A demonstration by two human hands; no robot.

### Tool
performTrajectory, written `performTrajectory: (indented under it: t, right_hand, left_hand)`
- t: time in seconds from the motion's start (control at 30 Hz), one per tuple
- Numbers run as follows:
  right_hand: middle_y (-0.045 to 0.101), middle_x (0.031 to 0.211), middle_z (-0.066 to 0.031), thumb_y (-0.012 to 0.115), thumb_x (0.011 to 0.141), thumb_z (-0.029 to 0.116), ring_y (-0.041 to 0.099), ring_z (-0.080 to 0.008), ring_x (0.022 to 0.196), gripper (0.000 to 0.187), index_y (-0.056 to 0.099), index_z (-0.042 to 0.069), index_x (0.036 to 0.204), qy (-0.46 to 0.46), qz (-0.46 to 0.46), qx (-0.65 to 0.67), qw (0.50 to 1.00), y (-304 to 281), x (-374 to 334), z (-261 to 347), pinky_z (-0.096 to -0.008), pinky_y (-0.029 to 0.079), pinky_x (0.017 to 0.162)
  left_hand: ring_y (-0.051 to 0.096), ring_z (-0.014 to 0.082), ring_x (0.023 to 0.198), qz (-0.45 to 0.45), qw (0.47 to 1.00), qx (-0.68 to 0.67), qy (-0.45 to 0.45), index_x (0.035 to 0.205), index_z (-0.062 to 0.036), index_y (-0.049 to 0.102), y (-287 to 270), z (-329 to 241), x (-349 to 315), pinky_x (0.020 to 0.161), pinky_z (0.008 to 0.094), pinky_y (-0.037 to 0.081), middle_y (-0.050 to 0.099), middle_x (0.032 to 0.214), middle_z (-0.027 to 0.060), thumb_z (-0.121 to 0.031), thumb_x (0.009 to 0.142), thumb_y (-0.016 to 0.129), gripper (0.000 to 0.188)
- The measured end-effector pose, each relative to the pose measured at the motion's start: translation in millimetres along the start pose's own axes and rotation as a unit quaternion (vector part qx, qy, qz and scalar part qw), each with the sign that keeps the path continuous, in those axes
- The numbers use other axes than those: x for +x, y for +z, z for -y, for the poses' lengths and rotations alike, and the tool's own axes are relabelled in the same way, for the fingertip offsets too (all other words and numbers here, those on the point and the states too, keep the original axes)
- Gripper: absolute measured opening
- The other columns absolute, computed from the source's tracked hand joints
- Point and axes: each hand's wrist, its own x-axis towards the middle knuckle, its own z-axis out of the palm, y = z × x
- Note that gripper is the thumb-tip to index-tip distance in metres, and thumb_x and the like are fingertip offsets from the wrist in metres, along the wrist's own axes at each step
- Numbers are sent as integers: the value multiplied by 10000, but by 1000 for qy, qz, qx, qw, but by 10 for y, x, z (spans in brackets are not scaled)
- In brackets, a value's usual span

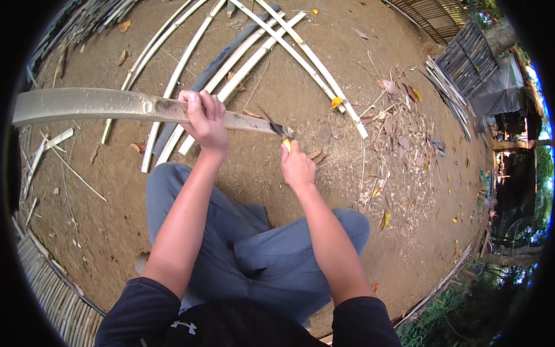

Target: The person sits on the ground and uses a knife to shave the nodes and surface of a long bamboo pole, rotating it to reach different sides.

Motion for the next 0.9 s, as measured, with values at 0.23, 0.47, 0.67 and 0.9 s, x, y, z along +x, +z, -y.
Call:
performTrajectory:
  t: [0.23,0.47,0.67,0.9]
  right_hand:
    - [592,1273,-261,323,1035,401,565,-375,1221,510,460,18,1344,81,39,-1,996,288,390,-439,-458,434,1033]
    - [606,1237,-272,342,1024,431,549,-412,1218,567,627,-28,1194,30,55,104,993,15,208,-1138,-505,397,1042]
    - [516,593,-14,400,994,576,461,-124,436,539,565,75,883,109,56,428,896,-16,-490,-1337,-314,357,401]
    - [548,627,-35,400,984,589,469,-141,447,563,580,57,1017,55,-19,479,876,67,-576,-1484,-320,359,409]
  left_hand:
    - [239,66,468,16,1000,-10,-2,833,-123,307,43,-1,-34,442,242,248,294,564,-22,-193,1022,367,210]
    - [222,69,461,5,1000,6,6,835,-139,280,38,20,-97,425,239,232,262,564,-17,-189,1017,330,196]
    - [241,42,464,56,998,-1,-43,816,-147,302,326,-58,-133,419,229,227,298,566,-35,-169,1018,386,220]
    - [265,28,481,60,996,11,-61,779,-156,337,740,-151,-281,420,218,221,315,602,-71,-166,1002,450,251]
